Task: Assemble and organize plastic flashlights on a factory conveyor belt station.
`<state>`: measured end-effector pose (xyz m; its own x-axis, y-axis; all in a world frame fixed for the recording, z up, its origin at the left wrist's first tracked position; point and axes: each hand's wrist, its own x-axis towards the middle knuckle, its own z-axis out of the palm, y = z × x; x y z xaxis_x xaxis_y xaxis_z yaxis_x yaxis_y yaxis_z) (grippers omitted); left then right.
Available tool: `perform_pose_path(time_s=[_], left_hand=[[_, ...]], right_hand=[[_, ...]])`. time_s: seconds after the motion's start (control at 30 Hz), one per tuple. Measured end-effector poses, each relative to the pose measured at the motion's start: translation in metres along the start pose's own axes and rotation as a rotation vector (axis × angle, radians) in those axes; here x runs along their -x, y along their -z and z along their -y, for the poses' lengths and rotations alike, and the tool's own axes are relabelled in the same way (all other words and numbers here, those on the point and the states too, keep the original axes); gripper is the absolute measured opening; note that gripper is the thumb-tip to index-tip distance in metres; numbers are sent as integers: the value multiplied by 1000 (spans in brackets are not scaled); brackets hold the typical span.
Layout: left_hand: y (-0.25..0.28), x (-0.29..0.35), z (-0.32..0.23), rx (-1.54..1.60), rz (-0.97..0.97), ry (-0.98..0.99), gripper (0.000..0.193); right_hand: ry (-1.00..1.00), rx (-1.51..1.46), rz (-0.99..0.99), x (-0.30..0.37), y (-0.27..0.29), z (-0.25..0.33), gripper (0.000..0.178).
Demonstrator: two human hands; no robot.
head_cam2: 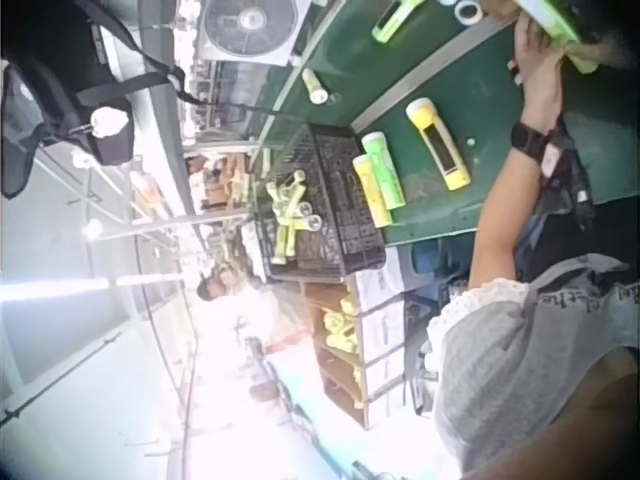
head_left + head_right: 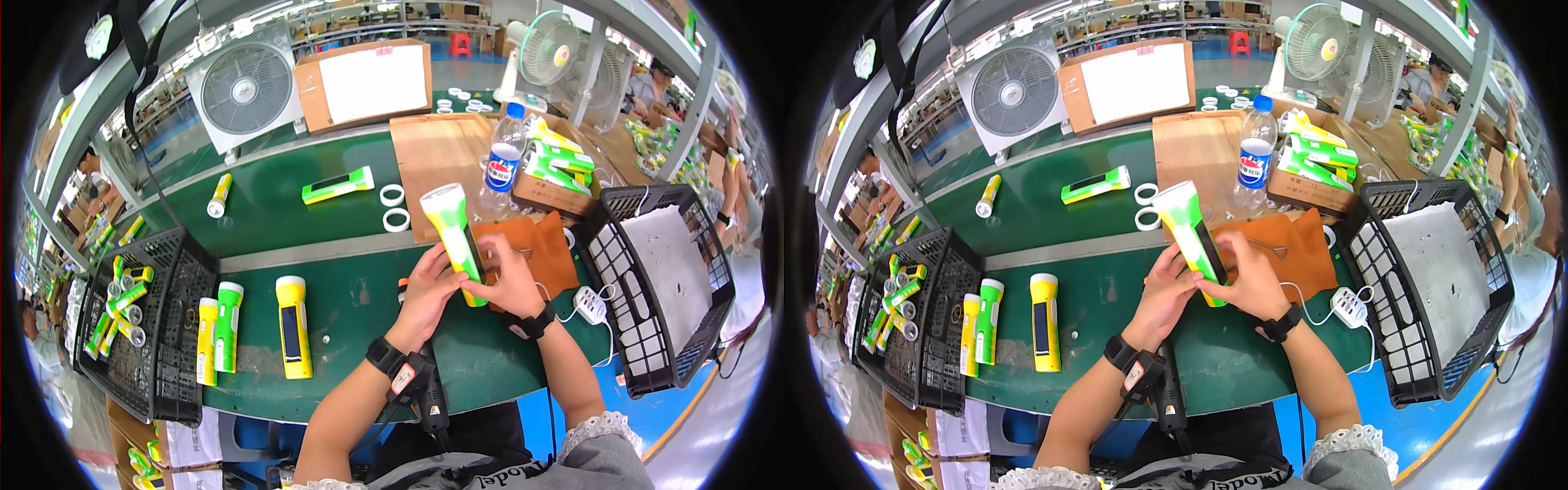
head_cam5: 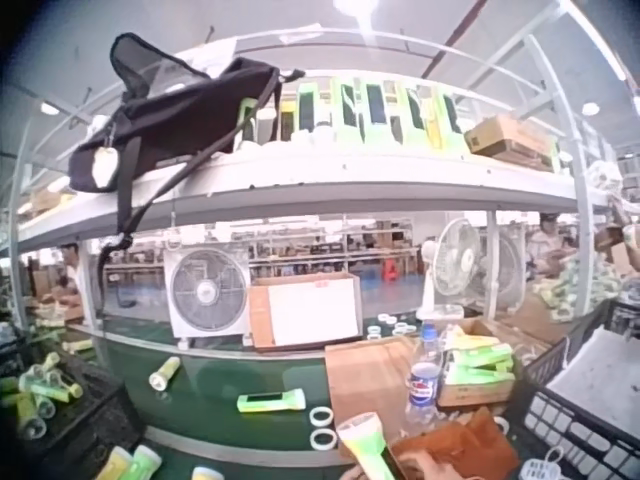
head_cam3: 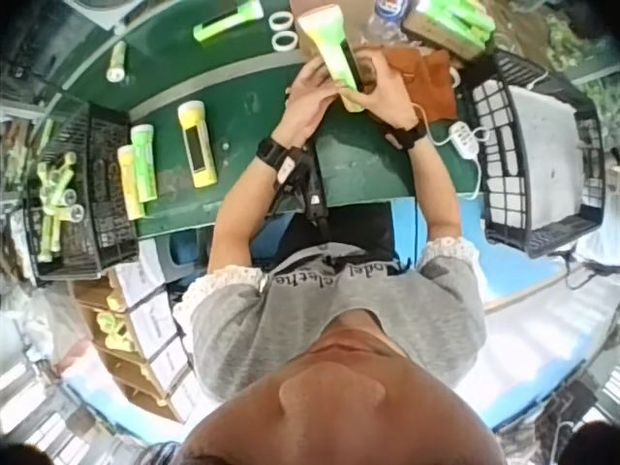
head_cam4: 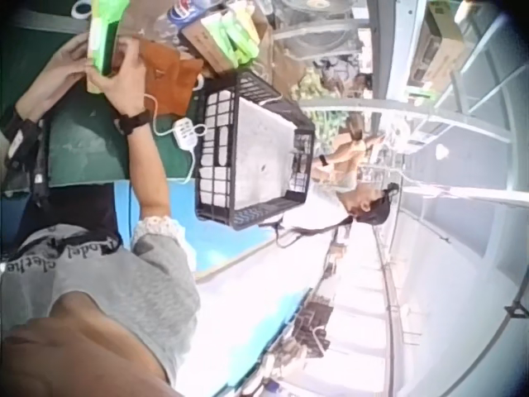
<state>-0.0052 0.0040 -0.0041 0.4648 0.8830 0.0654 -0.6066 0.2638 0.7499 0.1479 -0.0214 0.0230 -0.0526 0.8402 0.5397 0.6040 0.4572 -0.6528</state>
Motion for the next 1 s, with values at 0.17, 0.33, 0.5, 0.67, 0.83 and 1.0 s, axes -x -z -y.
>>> perform_pose_path(time_s=[0.17, 0.33, 0.5, 0.67, 0.83, 1.0], left_hand=[[4, 5, 1, -31, 99, -102, 45], [8, 6, -2, -90, 76, -56, 36], [11, -1, 3, -44, 124, -47, 28], [13, -2, 2, -143, -168, -31, 10], [10, -2, 4, -182, -117, 42, 7], [-1, 3, 4, -170, -48, 11, 7]], right_hand=[[67, -69, 138, -2, 5, -9, 58], [229, 15, 87, -5, 2, 2, 44], [360, 105, 13, -1, 9, -3, 39], [309, 439, -255, -2, 11, 14, 46], [79, 100, -716, -42, 122, 8, 45], [-551, 1001, -517, -35, 289, -48, 61]])
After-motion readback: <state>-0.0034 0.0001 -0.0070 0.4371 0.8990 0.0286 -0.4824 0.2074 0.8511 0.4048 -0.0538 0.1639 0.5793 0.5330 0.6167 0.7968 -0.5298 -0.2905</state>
